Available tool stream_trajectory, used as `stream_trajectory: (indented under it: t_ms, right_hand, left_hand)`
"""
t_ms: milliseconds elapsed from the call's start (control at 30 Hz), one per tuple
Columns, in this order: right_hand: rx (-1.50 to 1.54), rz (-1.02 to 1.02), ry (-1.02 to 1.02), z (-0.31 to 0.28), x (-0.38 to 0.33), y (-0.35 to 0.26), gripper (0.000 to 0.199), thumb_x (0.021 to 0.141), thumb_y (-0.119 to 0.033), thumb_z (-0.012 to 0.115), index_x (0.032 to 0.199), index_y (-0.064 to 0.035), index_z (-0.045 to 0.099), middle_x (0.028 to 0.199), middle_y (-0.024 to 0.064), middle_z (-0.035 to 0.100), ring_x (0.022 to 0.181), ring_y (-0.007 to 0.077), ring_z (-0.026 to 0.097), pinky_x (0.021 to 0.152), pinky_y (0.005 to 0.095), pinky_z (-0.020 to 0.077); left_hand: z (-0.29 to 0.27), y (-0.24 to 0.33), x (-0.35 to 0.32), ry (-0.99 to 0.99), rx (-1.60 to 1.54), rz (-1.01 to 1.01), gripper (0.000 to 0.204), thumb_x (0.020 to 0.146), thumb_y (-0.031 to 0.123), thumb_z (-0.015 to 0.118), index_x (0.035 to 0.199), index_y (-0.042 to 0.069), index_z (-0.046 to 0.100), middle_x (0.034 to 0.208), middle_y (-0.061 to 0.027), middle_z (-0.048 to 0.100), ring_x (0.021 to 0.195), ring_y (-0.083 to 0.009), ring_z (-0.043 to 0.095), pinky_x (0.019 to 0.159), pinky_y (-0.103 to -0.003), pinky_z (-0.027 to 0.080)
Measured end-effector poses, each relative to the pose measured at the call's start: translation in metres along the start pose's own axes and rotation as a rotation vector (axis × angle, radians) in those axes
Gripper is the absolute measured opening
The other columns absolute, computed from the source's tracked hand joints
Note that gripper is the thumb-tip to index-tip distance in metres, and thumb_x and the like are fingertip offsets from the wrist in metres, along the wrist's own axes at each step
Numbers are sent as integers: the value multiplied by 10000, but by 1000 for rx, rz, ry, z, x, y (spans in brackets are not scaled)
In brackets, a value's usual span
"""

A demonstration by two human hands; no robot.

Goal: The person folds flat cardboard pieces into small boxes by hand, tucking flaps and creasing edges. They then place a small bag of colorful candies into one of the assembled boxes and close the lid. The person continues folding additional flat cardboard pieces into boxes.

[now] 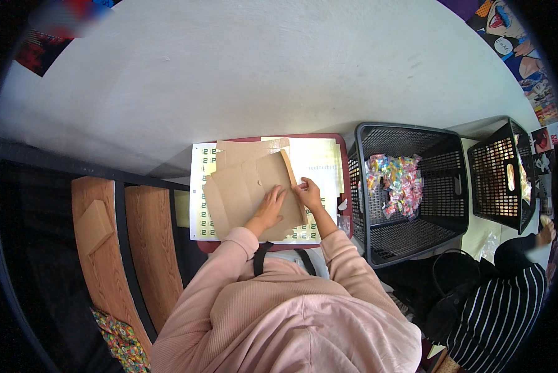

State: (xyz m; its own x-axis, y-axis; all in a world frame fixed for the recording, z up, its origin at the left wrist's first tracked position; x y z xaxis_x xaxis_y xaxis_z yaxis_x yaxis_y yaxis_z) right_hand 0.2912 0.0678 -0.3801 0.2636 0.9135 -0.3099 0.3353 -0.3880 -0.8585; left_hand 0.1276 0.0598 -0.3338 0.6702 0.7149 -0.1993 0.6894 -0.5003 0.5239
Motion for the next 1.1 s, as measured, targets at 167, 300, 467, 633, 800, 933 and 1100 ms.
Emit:
stream_trajectory:
  t_ms: [167, 300, 467, 633, 800, 933, 1100]
  right_hand:
    - [272, 14, -133, 8, -3, -14, 269, 718, -146, 660, 916, 12, 570, 752, 33, 566, 656, 90, 510, 590, 216, 437]
    - [293, -47, -126, 16, -23, -51, 194, 706, -119, 669, 824, 4, 577, 730, 31, 570, 658, 82, 517, 588, 212, 436]
    - [190, -167, -130, 10, -57, -116, 128, 698, -82, 666, 750, 0, 583, 671, 38, 584, 613, 71, 526, 560, 214, 438]
    - [124, -332, -309, -5, -95, -206, 106, 692, -68, 650, 739, 10, 594, 618, 65, 593, 567, 95, 540, 539, 242, 443]
    - [-39, -518, -330, -17, -124, -258, 100, 687, -58, 653, 701, 15, 585, 580, 31, 574, 515, 47, 476, 483, 210, 404]
    - [-133, -768, -456, -27, -145, -289, 86, 683, -57, 634, 709, 12, 590, 594, 89, 580, 513, 132, 519, 496, 241, 423]
    - [-275, -1071, -471, -42, -166, -326, 113, 686, -112, 615, 695, -10, 569, 622, 106, 575, 529, 260, 558, 501, 314, 444]
  left_hand:
    - [-11, 3, -10, 51, -74, -31, 845, 604, 133, 697, 1259, -8, 181, 1267, -178, 182, 1176, -364, 260, 970, -387, 292]
    - [-18, -6, -30, 274, -270, -27, 661, 641, 126, 666, 1198, 31, 323, 1182, -155, 323, 1114, -332, 341, 894, -384, 342]
    - [-103, -9, -62, 791, -132, 78, 343, 676, 174, 639, 981, 93, 506, 999, -73, 470, 937, -262, 463, 791, -362, 345]
    - [-219, 27, -81, 575, 239, 351, 209, 723, 256, 594, 854, 102, 542, 872, -34, 521, 817, -205, 495, 782, -342, 327]
    - [-250, 36, -101, 356, 358, 440, 178, 757, 272, 547, 707, 102, 529, 671, -27, 527, 653, -172, 504, 640, -306, 351]
    - [-268, 51, -126, 315, 550, 607, 236, 756, 285, 545, 622, 104, 477, 525, -18, 472, 548, -172, 496, 559, -281, 356]
    - [-297, 66, -148, 387, 614, 721, 257, 735, 284, 568, 590, 116, 439, 470, 8, 434, 438, -149, 446, 471, -262, 326]
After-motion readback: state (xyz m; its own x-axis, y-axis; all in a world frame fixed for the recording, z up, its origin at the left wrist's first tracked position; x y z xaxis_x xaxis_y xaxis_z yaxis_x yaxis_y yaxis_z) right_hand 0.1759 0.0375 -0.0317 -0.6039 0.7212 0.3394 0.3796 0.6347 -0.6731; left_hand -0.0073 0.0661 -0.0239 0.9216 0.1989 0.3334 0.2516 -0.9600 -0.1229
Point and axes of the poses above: each hand's wrist, its own x-axis towards the middle knuckle, its own z-axis out of the palm, y = z × x, the point moved 1 cm from there along x, towards the middle knuckle
